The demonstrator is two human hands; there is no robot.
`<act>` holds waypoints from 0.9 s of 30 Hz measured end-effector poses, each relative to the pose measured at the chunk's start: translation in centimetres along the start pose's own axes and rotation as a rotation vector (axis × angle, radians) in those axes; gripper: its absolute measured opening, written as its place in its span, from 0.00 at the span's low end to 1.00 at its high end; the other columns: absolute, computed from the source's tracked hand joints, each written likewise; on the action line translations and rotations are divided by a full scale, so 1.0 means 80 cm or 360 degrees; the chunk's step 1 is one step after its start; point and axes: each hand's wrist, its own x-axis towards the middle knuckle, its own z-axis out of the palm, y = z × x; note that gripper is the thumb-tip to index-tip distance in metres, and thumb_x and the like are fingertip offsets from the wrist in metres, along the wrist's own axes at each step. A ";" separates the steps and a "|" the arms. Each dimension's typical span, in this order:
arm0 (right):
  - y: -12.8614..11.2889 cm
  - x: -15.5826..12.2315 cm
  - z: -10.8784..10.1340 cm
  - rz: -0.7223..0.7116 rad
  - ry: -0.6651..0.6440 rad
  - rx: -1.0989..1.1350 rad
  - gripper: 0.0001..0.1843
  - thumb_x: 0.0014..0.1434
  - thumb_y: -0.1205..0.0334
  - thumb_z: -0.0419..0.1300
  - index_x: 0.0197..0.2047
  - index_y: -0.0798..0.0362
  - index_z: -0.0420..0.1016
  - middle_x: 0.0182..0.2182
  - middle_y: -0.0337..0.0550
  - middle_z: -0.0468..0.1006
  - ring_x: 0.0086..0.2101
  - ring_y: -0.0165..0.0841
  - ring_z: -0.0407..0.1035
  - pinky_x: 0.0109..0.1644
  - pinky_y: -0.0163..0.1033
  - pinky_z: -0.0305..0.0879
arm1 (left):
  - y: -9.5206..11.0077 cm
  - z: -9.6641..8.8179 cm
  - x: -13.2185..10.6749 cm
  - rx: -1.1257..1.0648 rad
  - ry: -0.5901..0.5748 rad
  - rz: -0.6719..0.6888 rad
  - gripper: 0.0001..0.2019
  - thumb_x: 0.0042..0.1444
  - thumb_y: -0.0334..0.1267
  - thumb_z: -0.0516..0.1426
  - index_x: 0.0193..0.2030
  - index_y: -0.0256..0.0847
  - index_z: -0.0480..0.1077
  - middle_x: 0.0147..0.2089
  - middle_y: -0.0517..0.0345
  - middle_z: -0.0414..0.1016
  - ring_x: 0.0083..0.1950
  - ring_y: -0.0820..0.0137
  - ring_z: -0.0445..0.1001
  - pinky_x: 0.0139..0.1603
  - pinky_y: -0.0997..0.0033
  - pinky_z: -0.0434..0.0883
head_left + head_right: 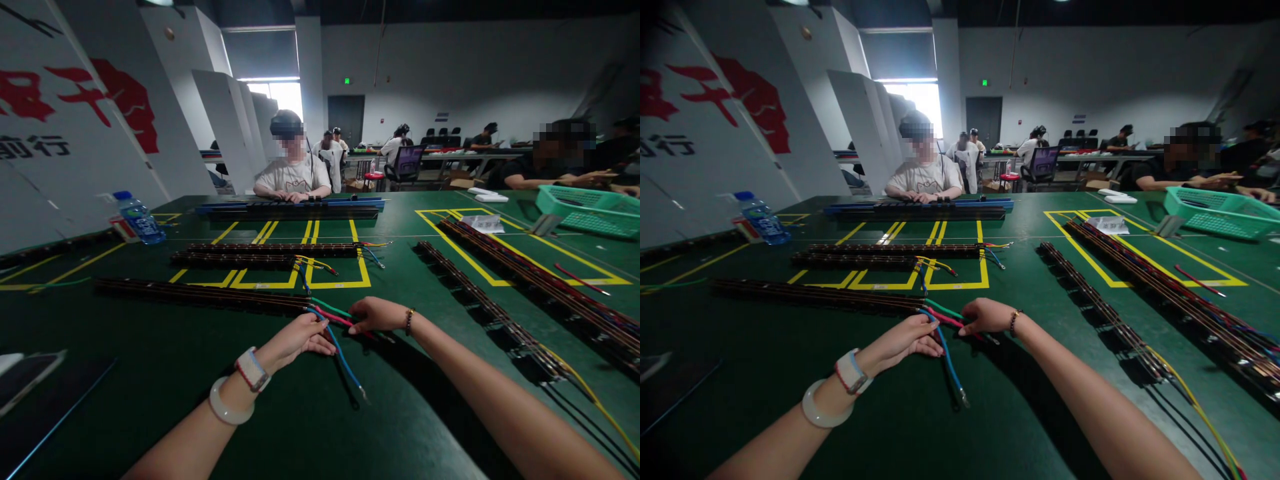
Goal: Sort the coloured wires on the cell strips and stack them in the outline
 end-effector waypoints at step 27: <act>-0.101 -0.024 0.040 0.0341 0.0460 -0.0983 0.12 0.59 0.68 0.51 0.38 0.57 0.76 0.34 0.51 0.77 0.34 0.38 0.74 0.35 0.36 0.66 | -0.010 0.033 0.001 -0.0793 -0.0010 0.0265 0.08 0.61 0.34 0.52 0.43 0.32 0.67 0.44 0.45 0.74 0.44 0.69 0.74 0.48 0.67 0.70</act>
